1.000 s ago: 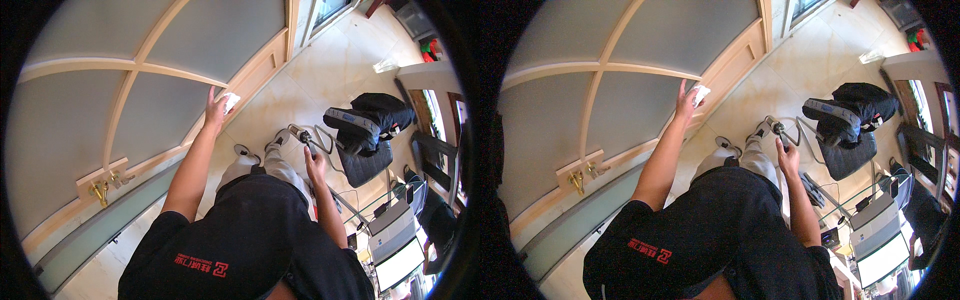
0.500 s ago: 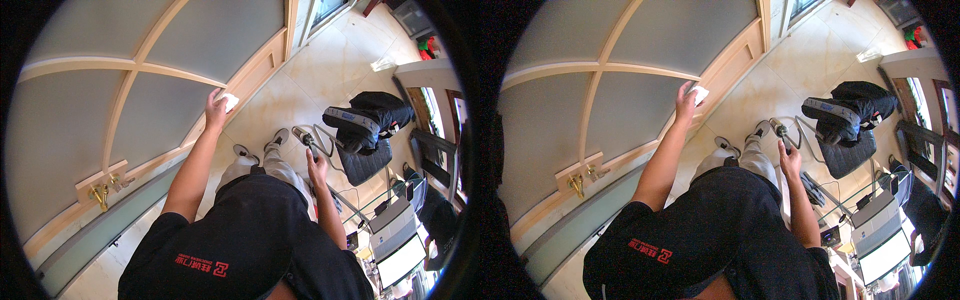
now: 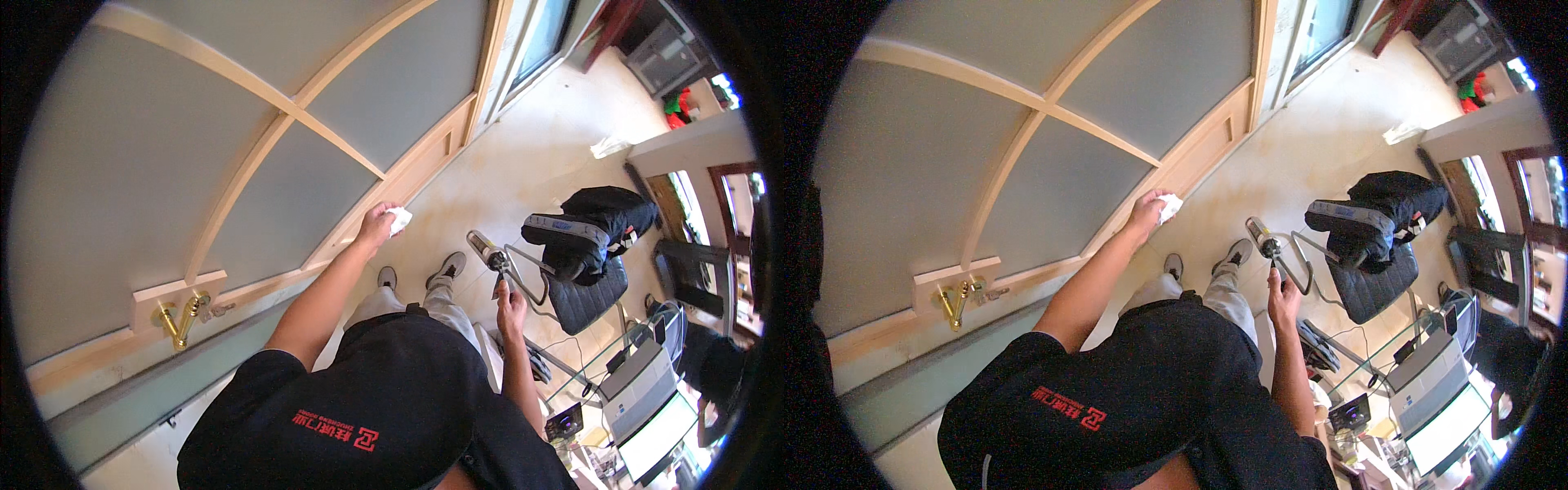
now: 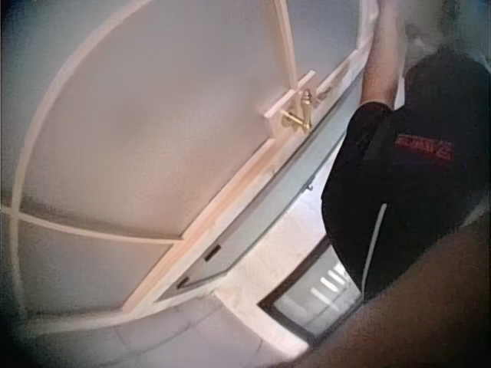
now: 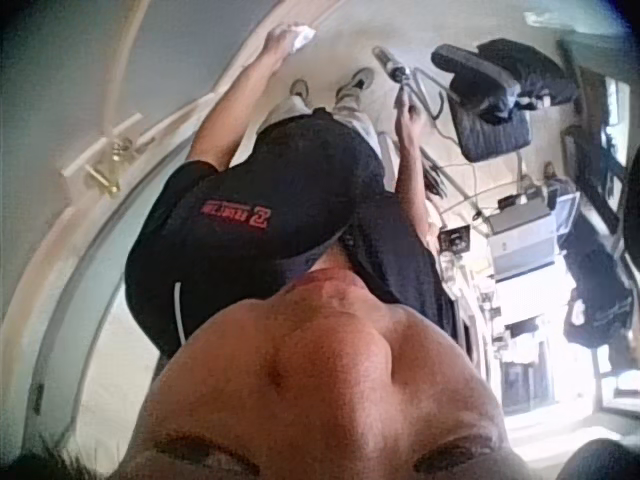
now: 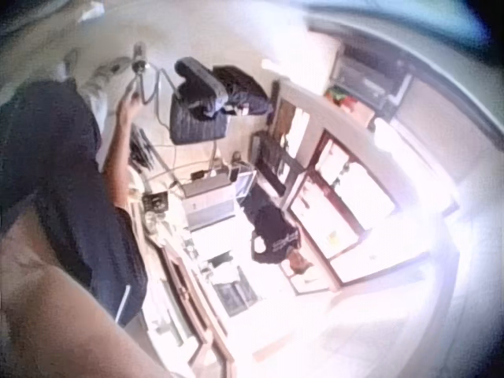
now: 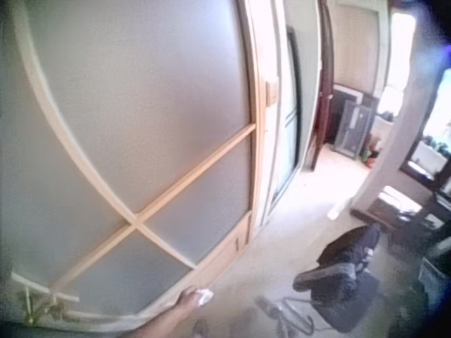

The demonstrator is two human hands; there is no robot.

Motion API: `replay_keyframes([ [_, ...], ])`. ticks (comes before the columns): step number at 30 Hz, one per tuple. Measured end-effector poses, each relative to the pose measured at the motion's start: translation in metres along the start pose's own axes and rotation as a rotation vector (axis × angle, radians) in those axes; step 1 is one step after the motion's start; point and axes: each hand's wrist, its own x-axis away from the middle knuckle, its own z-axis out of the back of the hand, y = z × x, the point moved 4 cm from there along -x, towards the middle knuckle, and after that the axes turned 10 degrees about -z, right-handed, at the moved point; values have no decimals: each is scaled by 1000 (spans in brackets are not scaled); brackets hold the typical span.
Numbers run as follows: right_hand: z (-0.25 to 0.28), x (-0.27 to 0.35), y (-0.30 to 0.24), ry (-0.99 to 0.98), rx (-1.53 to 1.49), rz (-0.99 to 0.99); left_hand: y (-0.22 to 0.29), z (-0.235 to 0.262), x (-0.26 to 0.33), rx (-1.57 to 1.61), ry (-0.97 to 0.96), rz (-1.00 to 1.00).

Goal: The person uses a caulking gun to apply sealant along the seams of a glass door frame. They wipe the nozzle with a tissue and continue applying sealant along the vertical and horizontal joints of the door frame.

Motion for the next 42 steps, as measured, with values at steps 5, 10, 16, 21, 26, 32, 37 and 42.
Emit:
replay_keyframes([
  [5,-23,62,-17,104,-174,59,-20,-4,13,50,-140,86],
  [10,-61,146,-2,249,-416,-13,-45,-13,10,30,-335,69],
  [16,-95,250,26,348,-634,54,-43,-60,57,139,-505,327],
  [21,-119,303,42,308,-812,146,1,-69,127,307,-731,323],
  [26,-122,320,60,396,-487,373,28,-56,156,452,-777,365],
  [32,-89,318,34,315,-270,567,44,-43,174,651,-730,295],
  [37,-90,305,34,168,-348,535,74,-32,183,618,-672,179],
  [42,-113,295,58,-73,-234,415,116,-27,189,555,-663,67],
])
